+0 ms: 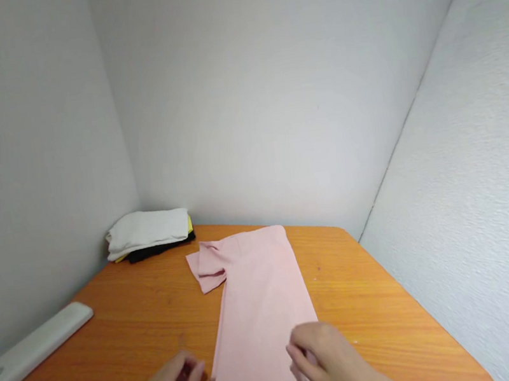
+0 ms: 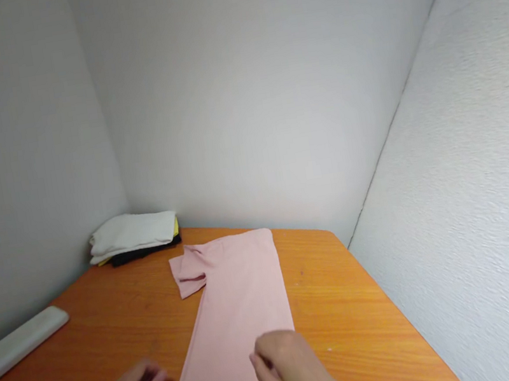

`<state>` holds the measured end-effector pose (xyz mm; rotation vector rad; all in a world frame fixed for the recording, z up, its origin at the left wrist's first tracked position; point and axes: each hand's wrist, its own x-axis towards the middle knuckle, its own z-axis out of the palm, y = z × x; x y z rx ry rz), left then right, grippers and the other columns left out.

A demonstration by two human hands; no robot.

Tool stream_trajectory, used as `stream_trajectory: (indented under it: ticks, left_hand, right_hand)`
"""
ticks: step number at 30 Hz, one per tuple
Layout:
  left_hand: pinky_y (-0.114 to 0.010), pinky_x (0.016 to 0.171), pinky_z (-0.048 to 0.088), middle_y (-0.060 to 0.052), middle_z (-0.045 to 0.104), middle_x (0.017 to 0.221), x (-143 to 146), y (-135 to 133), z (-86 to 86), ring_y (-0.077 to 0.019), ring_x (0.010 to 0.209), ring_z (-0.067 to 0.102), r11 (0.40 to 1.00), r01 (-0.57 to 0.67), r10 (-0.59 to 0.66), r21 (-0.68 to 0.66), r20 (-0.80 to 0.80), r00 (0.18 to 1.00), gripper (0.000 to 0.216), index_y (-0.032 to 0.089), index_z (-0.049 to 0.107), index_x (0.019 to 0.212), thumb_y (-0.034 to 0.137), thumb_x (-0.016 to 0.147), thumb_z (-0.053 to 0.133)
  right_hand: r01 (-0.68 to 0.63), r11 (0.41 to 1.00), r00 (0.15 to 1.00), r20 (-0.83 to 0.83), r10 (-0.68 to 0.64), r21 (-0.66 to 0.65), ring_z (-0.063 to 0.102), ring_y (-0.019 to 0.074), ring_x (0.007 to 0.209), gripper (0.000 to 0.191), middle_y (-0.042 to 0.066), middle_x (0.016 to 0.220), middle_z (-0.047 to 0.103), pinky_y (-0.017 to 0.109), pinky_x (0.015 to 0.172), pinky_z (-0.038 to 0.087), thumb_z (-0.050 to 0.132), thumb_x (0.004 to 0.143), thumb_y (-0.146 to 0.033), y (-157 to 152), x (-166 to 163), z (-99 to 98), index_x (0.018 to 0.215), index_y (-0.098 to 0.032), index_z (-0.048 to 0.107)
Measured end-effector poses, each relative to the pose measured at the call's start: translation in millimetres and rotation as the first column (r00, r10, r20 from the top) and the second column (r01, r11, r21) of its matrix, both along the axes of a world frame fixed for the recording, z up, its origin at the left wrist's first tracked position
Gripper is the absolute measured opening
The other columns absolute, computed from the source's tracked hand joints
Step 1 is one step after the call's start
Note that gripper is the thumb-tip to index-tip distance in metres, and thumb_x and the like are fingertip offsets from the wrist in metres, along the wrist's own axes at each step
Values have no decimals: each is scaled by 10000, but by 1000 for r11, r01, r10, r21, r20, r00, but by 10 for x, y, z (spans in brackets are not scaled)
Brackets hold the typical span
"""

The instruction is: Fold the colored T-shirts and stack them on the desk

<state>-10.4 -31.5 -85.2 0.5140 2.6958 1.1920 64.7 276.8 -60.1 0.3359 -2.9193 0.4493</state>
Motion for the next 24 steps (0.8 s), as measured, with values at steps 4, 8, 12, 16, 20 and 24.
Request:
stream_trajectory:
  ticks: [4, 8, 12, 16, 20, 24]
  left_hand:
    - [-260, 715, 426, -53, 684, 875, -896, 382, 245, -190, 816, 636, 987, -81, 42, -141, -261, 964, 277, 184, 597, 915, 344, 958, 375]
    - [-301, 812, 425, -129, 647, 1037, -1608, 767, 207, -235, 981, 594, 907, -142, -68, -397, -471, 879, 236, 129, 630, 1006, 215, 908, 433]
    - [-396, 864, 414, -184, 617, 1033, -1827, 912, 120, -331, 1059, 538, 859, -180, -104, -480, -507, 856, 288, 114, 687, 899, 346, 900, 516]
    - [-385, 802, 423, -151, 616, 1052, -1728, 844, 63, -289, 950, 581, 806, -188, -160, -562, -512, 844, 244, 149, 690, 942, 295, 906, 498]
    - [-361, 774, 424, -111, 649, 939, -1805, 744, 43, -266, 898, 602, 799, -83, -220, -595, -419, 881, 295, 183, 694, 804, 389, 900, 506]
    - [-359, 846, 426, -144, 663, 1001, -2270, 705, 53, -265, 955, 608, 820, -208, -60, -533, -442, 895, 347, 147, 667, 914, 368, 944, 401]
  right_hand:
    - [-63, 994, 995, -81, 55, -95, 600, 196, 882, 116, 50, 921, 654, 290, 784, 429, 508, 931, -269, -236, -964, 84, 952, -201, 600]
    - [17, 999, 998, -61, -20, -50, 558, 272, 1053, 299, 122, 1098, 626, 376, 919, 428, 584, 897, -338, -430, -1566, -158, 1123, -143, 593]
    - [11, 1000, 1000, -22, -10, 27, 482, 329, 1213, 471, 188, 1320, 531, 439, 997, 394, 533, 932, -459, -433, -1749, -332, 1244, -108, 570]
    - [-8, 999, 999, 35, 7, 38, 575, 294, 1079, 375, 138, 1115, 650, 415, 939, 433, 407, 987, -401, -263, -1900, -345, 1066, -144, 669]
    - [119, 993, 991, 53, -120, 21, 377, 333, 1345, 559, 206, 1435, 450, 461, 1091, 304, 390, 983, -466, -51, -2191, -434, 1353, -65, 513]
    - [99, 994, 984, 145, -105, 49, 47, 350, 1465, 861, 177, 1589, 110, 524, 1169, 90, 336, 935, -669, 26, -2365, -639, 1521, -45, 239]
